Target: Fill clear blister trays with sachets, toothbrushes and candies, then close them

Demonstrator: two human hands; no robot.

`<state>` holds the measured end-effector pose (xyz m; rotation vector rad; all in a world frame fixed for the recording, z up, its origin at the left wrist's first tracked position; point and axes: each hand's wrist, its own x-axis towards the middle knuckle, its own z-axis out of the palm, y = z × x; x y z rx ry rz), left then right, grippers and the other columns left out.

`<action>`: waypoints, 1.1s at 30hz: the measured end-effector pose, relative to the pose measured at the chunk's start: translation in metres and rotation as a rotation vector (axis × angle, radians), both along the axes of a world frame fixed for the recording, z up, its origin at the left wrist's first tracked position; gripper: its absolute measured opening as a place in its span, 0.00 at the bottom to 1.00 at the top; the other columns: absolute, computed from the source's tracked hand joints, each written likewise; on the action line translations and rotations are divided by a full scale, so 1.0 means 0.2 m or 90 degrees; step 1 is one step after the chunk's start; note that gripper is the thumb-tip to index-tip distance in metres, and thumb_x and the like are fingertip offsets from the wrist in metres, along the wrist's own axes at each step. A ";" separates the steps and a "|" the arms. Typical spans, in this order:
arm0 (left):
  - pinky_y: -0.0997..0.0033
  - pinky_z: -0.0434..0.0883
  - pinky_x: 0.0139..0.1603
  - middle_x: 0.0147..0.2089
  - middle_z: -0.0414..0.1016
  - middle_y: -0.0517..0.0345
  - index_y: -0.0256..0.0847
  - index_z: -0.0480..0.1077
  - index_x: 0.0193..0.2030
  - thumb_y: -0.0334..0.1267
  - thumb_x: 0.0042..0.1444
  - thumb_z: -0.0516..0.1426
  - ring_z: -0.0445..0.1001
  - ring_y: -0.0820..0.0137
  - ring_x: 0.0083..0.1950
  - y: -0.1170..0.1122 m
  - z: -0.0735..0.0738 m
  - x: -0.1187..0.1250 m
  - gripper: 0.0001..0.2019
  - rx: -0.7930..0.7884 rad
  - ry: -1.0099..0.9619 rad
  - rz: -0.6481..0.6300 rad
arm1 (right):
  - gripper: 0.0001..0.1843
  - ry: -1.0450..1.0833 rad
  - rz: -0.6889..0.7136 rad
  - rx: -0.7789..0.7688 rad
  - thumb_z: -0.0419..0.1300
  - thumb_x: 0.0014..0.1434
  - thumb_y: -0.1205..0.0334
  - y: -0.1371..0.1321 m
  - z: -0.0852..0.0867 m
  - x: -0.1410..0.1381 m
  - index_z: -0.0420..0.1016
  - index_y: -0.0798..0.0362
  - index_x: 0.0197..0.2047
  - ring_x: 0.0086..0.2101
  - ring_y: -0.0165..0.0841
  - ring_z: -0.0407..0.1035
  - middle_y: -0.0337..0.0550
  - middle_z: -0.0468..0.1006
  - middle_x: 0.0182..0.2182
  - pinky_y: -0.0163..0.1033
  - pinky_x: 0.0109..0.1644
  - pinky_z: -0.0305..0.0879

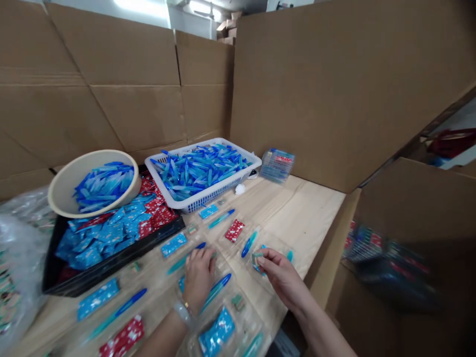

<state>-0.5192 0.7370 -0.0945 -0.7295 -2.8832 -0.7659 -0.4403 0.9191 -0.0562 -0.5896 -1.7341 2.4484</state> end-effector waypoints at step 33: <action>0.57 0.50 0.60 0.65 0.40 0.50 0.35 0.42 0.62 0.55 0.55 0.40 0.42 0.62 0.64 -0.13 -0.07 0.07 0.33 -0.275 0.087 -0.225 | 0.11 0.060 0.587 1.101 0.46 0.52 0.72 0.58 -0.02 -0.31 0.67 0.54 0.27 0.27 0.28 0.61 0.43 0.66 0.30 0.32 0.31 0.54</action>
